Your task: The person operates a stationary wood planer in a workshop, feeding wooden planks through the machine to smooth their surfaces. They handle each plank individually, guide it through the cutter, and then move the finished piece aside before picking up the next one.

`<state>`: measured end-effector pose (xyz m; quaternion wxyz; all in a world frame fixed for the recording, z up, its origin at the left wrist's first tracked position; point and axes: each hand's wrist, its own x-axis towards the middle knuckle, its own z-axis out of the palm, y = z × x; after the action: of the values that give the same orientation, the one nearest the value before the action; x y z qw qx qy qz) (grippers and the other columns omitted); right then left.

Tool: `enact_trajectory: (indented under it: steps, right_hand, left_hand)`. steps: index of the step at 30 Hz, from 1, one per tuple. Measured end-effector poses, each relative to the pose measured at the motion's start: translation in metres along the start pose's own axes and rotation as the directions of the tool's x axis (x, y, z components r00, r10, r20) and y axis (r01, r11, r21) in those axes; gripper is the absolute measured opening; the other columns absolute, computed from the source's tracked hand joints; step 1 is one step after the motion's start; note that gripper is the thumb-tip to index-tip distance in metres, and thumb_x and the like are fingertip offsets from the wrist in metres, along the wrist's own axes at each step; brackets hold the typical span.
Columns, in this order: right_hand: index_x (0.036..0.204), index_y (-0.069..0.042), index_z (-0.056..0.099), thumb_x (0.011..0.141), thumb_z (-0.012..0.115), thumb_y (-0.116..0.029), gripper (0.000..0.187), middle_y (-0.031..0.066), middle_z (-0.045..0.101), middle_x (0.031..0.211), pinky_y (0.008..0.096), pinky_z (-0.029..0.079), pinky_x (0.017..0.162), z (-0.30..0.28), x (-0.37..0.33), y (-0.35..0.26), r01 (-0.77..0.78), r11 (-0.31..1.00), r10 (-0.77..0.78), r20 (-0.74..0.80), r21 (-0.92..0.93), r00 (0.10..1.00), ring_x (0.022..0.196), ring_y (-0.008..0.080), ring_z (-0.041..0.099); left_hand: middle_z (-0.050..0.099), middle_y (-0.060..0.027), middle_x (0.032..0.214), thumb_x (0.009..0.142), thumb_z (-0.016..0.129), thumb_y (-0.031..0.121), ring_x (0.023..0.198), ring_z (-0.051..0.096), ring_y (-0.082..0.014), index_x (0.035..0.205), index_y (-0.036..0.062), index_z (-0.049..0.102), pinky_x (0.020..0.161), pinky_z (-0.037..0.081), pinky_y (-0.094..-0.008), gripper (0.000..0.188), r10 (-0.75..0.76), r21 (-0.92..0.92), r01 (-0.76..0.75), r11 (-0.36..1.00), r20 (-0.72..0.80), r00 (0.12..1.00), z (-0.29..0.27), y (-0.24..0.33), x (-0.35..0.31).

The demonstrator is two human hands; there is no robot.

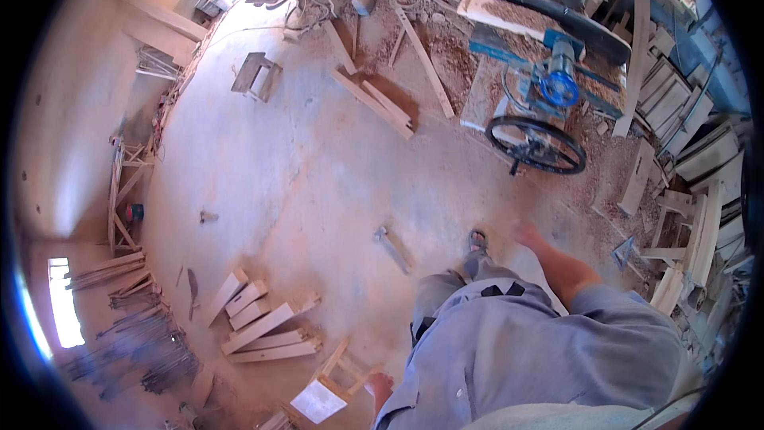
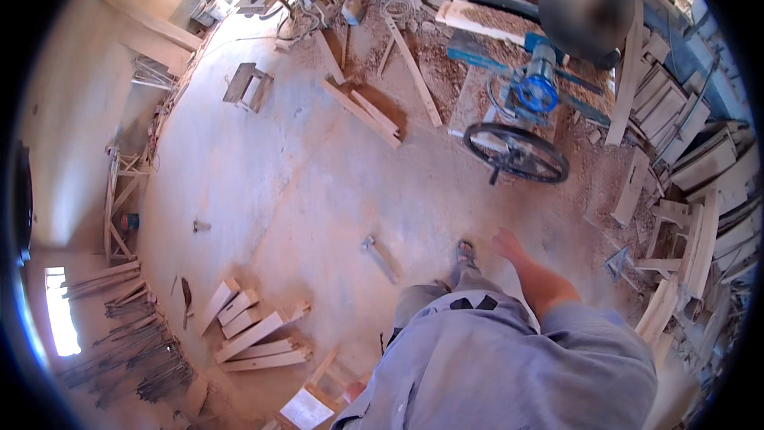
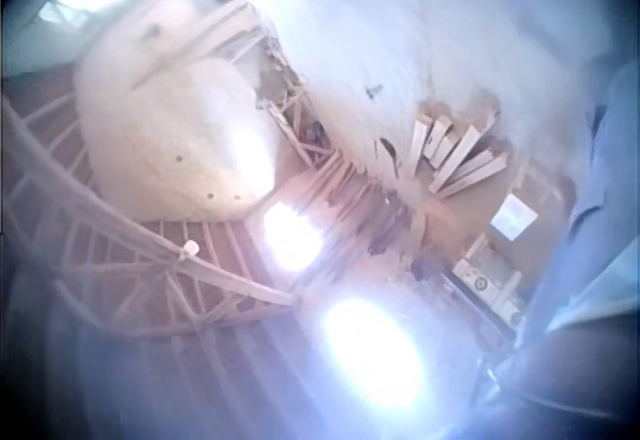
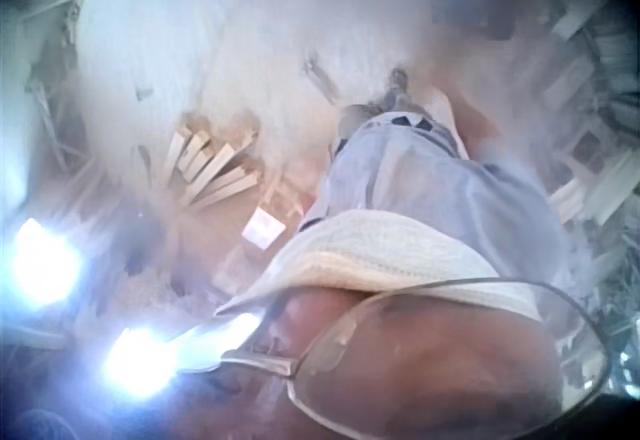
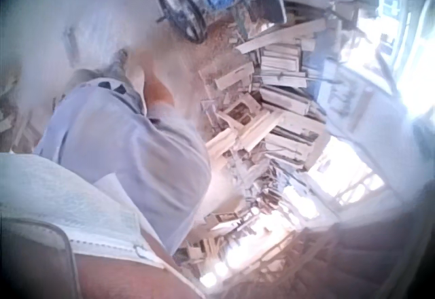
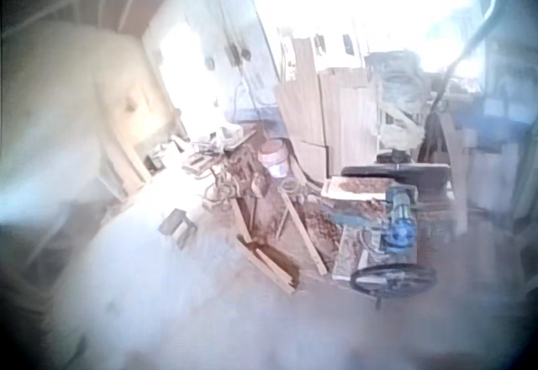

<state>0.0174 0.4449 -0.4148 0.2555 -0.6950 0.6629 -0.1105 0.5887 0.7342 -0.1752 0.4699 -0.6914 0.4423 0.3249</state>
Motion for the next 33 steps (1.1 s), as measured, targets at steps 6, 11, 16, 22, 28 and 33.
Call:
enact_trajectory:
  steps: [6,11,16,22,28,33]
  right_hand:
    - [0.1,-0.002,0.068,0.079,0.064,-0.024,0.03,0.0212,0.069,0.088,0.0455,0.053,0.078,-0.077,0.203,-0.171,-0.376,0.761,0.323,0.195,0.528,0.926,0.092,0.0381,0.067]
    - [0.097,0.0,0.068,0.079,0.063,-0.015,0.025,0.0213,0.069,0.087,0.0423,0.054,0.071,-0.057,0.266,-0.18,-0.256,0.928,0.212,0.181,0.269,0.96,0.078,0.0316,0.069]
    - [0.108,0.002,0.068,0.075,0.067,-0.008,0.035,0.0151,0.07,0.089,0.0363,0.052,0.064,-0.062,0.238,-0.221,-0.546,0.779,0.469,0.292,0.309,0.834,0.072,0.0234,0.066]
    - [0.102,0.002,0.072,0.074,0.062,-0.017,0.035,0.0213,0.071,0.099,0.0412,0.052,0.09,-0.04,0.238,-0.247,-0.677,0.729,0.593,0.405,0.098,0.696,0.098,0.0359,0.067]
    - [0.103,0.0,0.073,0.074,0.066,-0.022,0.037,0.0234,0.07,0.103,0.0415,0.052,0.089,0.007,0.354,-0.296,-0.495,0.868,0.433,0.415,0.048,0.8,0.103,0.0343,0.067]
    - [0.075,-0.003,0.069,0.075,0.063,-0.018,0.016,0.0161,0.071,0.087,0.0348,0.057,0.066,0.058,0.53,-0.341,-0.696,0.713,0.488,0.656,0.08,0.576,0.076,0.0215,0.072]
  left_hand:
    - [0.069,-0.0177,0.103,0.086,0.06,0.032,0.099,0.066,-0.0322,0.114,0.0086,0.067,0.083,0.052,-0.0441,0.037,0.039,-0.655,-0.116,0.747,-0.132,0.991,-0.068,0.054,0.077]
    - [0.066,-0.0248,0.109,0.086,0.06,0.03,0.104,0.063,-0.0406,0.122,0.0025,0.062,0.089,0.05,-0.0477,0.046,0.177,-0.738,-0.368,0.566,-0.327,0.928,-0.183,0.066,0.19]
    - [0.058,-0.0336,0.124,0.084,0.059,0.028,0.118,0.056,-0.0446,0.13,-0.0087,0.053,0.101,0.044,-0.0481,0.059,0.161,-0.615,-0.446,0.65,-0.462,0.872,-0.308,-0.045,0.342]
    - [0.068,-0.0236,0.1,0.086,0.057,0.015,0.092,0.067,-0.0324,0.133,-0.0113,0.05,0.082,0.051,-0.0396,0.054,-0.195,-0.699,-0.597,0.394,-0.698,0.689,-0.597,-0.131,0.39]
    - [0.068,-0.0112,0.085,0.088,0.057,0.013,0.076,0.064,-0.019,0.134,-0.0115,0.048,0.068,0.049,-0.0319,0.053,-0.112,-0.751,-0.649,0.122,-0.661,0.742,-0.76,-0.081,0.422]
    - [0.07,-0.0195,0.102,0.09,0.059,0.016,0.097,0.067,-0.032,0.133,-0.0076,0.051,0.086,0.052,-0.0409,0.05,0.276,-0.601,-0.658,0.452,-0.608,0.745,-0.778,-0.043,0.443]
